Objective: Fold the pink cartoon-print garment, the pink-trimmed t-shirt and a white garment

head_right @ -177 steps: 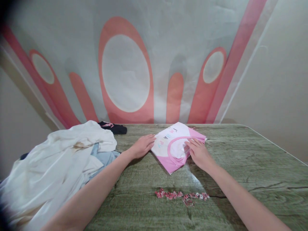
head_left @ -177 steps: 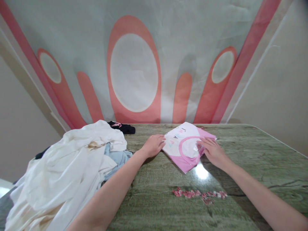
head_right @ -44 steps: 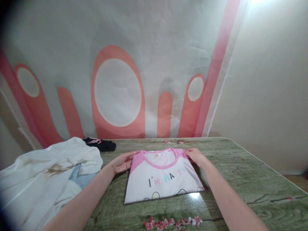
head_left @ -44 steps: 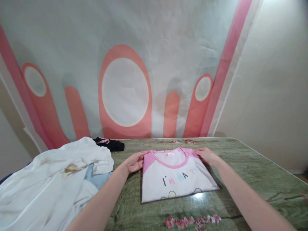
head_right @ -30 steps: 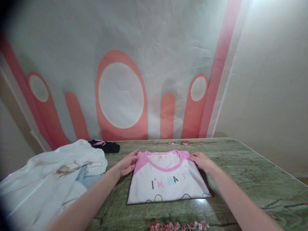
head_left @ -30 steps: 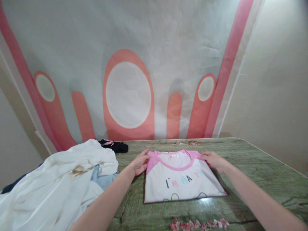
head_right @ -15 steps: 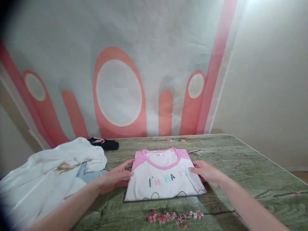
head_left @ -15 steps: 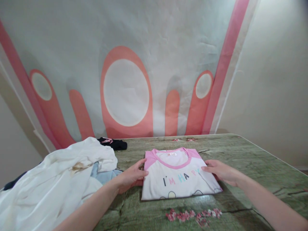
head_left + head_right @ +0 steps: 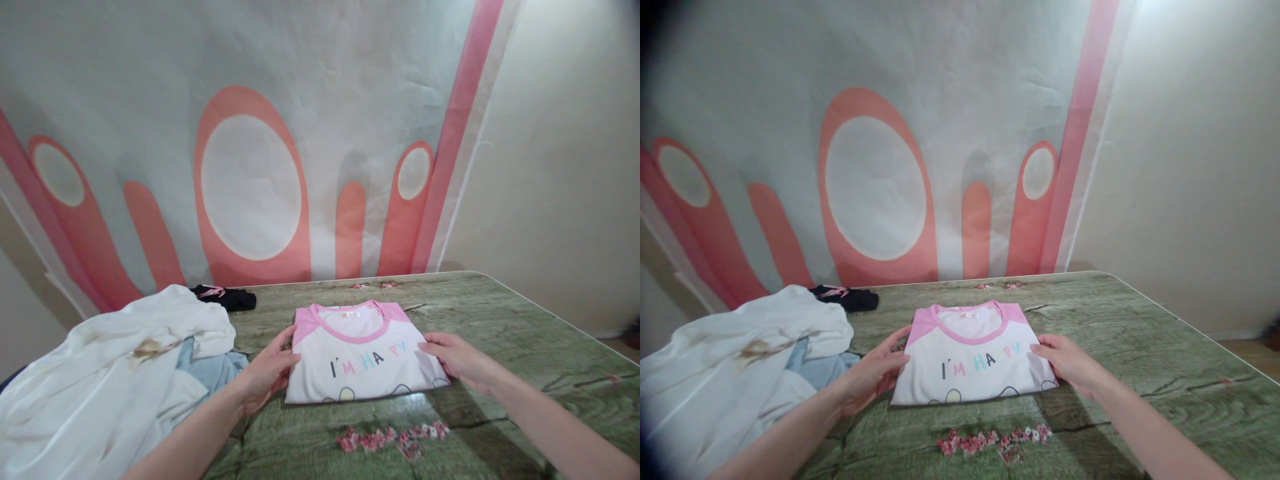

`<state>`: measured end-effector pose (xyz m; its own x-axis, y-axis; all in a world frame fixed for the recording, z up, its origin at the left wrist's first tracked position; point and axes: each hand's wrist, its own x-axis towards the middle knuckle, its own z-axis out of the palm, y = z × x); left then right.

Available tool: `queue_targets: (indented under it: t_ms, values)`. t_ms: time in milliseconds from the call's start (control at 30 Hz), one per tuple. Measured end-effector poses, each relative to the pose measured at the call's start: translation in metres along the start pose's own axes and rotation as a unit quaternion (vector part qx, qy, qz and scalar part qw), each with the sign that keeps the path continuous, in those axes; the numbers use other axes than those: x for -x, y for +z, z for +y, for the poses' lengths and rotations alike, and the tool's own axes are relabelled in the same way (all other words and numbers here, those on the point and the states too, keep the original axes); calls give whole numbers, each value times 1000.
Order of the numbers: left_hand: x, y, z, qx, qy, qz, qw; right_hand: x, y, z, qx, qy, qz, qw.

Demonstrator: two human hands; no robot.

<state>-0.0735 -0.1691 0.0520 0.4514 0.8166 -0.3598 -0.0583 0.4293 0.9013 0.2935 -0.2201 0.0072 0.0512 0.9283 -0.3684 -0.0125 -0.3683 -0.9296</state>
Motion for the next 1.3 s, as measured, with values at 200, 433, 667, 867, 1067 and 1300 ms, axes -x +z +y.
queue_targets:
  t_ms: [200,433,667,867,1067,1300]
  values:
    - [10,0,-7,-9,-22,-68,997,5,3,7,-17,-21,12,1000]
    - [1,-3,-22,12,-32,-67,997,-1,6,15,5,-22,63,998]
    - [2,-8,-25,12,-13,-68,998,7,8,17,-18,-40,69,997]
    - [0,-15,-26,-6,2,-106,994,8,6,18,5,-44,87,995]
    - [4,-16,-21,-24,11,-129,991,8,13,18,81,-92,166,978]
    - [11,-13,-16,-94,25,-135,986,24,9,7,70,-76,42,994]
